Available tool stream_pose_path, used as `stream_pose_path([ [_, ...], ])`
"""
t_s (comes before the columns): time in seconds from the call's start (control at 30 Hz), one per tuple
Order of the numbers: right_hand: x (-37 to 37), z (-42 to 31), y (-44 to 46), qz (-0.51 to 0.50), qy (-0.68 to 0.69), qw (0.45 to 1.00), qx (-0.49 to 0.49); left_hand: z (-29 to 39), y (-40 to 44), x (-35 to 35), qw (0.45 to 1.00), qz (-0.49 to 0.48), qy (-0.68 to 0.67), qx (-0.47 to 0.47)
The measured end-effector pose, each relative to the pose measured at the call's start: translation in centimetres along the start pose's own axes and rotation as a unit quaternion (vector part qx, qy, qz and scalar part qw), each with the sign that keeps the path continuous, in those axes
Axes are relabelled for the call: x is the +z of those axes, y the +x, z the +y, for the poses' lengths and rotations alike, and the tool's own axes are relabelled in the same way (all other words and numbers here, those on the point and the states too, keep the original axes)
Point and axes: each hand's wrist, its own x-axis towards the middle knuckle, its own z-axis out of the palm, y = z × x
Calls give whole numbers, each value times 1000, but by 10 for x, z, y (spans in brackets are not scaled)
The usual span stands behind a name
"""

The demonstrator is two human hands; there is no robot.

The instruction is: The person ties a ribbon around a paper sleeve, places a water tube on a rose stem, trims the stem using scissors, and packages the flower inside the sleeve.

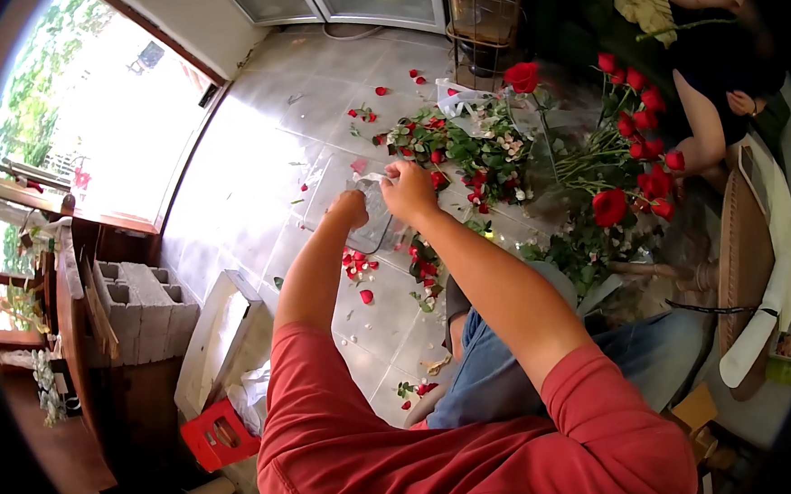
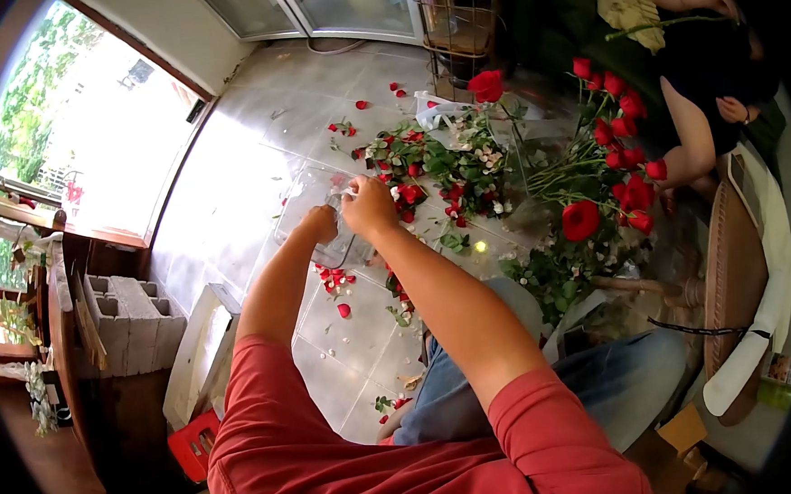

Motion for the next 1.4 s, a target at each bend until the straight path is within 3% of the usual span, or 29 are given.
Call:
stream_pose_path([
  [0.1, -7, -2, 9, 58, 14, 998, -36, 2, 9, 8, 996, -78, 32, -26],
  [0.33, -32, -16, 16, 29, 82, 996, -10, -14, 53, 35, 963, -225, 146, 12],
  [0.53, -35, -26, 12, 55, 34, 996, -56, -22, 55, 58, 982, -116, 135, 64],
  [0.87, -38, -31, 8, 46, 38, 997, -55, -17, 47, 41, 979, -139, 136, 62],
  [1.07, -41, -19, 10, 33, 32, 998, -53, -19, 50, 16, 975, -214, 63, 17],
  [1.13, -42, -19, 9, 20, 26, 998, -55, -22, 31, -1, 993, -77, -58, 72],
  [1.17, -42, -19, 8, 7, 18, 998, -54, -22, 23, -8, 993, -76, -57, 69],
  [1.23, -36, -10, 6, -12, 24, 998, -61, -20, 5, -24, 974, -35, -212, 70],
  [1.4, -36, -22, -7, -81, 28, 996, -35, -2, -46, -51, 939, 56, -315, 126],
])
